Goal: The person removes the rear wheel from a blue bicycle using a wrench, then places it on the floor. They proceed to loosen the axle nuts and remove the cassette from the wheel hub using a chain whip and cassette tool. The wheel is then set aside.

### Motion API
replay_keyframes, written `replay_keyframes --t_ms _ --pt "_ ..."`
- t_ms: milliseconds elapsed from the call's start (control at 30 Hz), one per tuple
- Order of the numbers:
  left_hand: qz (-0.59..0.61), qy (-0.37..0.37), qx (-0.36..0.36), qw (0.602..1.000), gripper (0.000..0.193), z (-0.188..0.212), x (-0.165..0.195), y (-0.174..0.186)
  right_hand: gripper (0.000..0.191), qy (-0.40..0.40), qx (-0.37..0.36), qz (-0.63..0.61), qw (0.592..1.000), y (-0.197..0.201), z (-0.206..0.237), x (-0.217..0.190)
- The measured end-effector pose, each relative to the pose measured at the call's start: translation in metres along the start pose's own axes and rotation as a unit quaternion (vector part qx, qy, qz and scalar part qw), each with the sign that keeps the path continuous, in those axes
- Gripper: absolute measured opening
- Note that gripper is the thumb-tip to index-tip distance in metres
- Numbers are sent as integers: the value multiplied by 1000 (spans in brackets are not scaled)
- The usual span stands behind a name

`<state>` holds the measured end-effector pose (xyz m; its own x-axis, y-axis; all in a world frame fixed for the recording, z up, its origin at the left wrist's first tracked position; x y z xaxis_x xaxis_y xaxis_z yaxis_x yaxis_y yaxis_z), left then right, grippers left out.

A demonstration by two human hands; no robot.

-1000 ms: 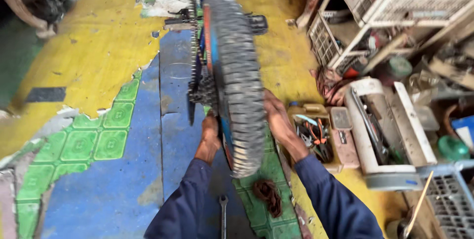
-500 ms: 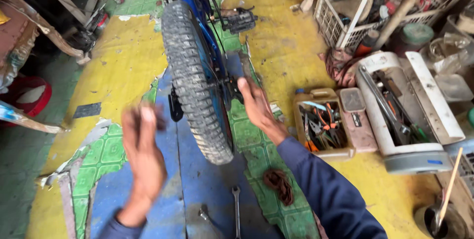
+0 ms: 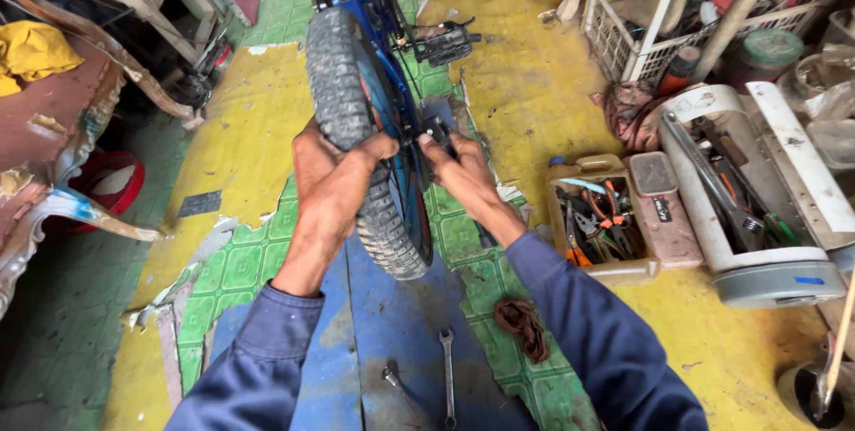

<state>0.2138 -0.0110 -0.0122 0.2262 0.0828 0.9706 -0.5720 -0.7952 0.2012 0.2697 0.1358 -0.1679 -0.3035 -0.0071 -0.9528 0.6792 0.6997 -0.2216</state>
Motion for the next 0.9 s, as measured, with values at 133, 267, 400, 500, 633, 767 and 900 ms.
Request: replay_keyframes --t_ms 133,267,400,500,633,767,900 --pt "-64 -38 29 997 40 9 -1 6 21 -53 -19 23 998 -4 7 -16" --pt "-67 -25 7 997 40 17 2 14 19 -59 -13 -16 998 -8 11 -26" --pt "-32 -43 -10 999 40 5 14 16 22 -83 -15 -5 996 -12 6 -29" --pt "28 -36 -41 998 33 -14 23 16 22 -74 1 -26 997 -16 3 -33" --pt "55 18 -74 996 25 -21 26 27 22 -89 4 -4 996 -21 8 -43" --pt "89 1 -99 991 23 -11 25 30 20 -64 -9 29 997 -25 15 -54" --pt "109 -2 -92 990 27 -8 25 30 21 -59 -7 32 998 -27 15 -59"
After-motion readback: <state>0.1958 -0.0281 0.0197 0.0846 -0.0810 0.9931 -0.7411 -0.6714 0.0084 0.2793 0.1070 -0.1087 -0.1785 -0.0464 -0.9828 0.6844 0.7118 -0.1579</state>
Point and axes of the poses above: each hand's wrist, its own z-axis away from the middle knuckle, its own y-axis out of the back of the hand, x = y × z, the point moved 2 cm from there along -z, towards the middle knuckle, and after that the axes turned 9 degrees about y, right-handed, at the moved point
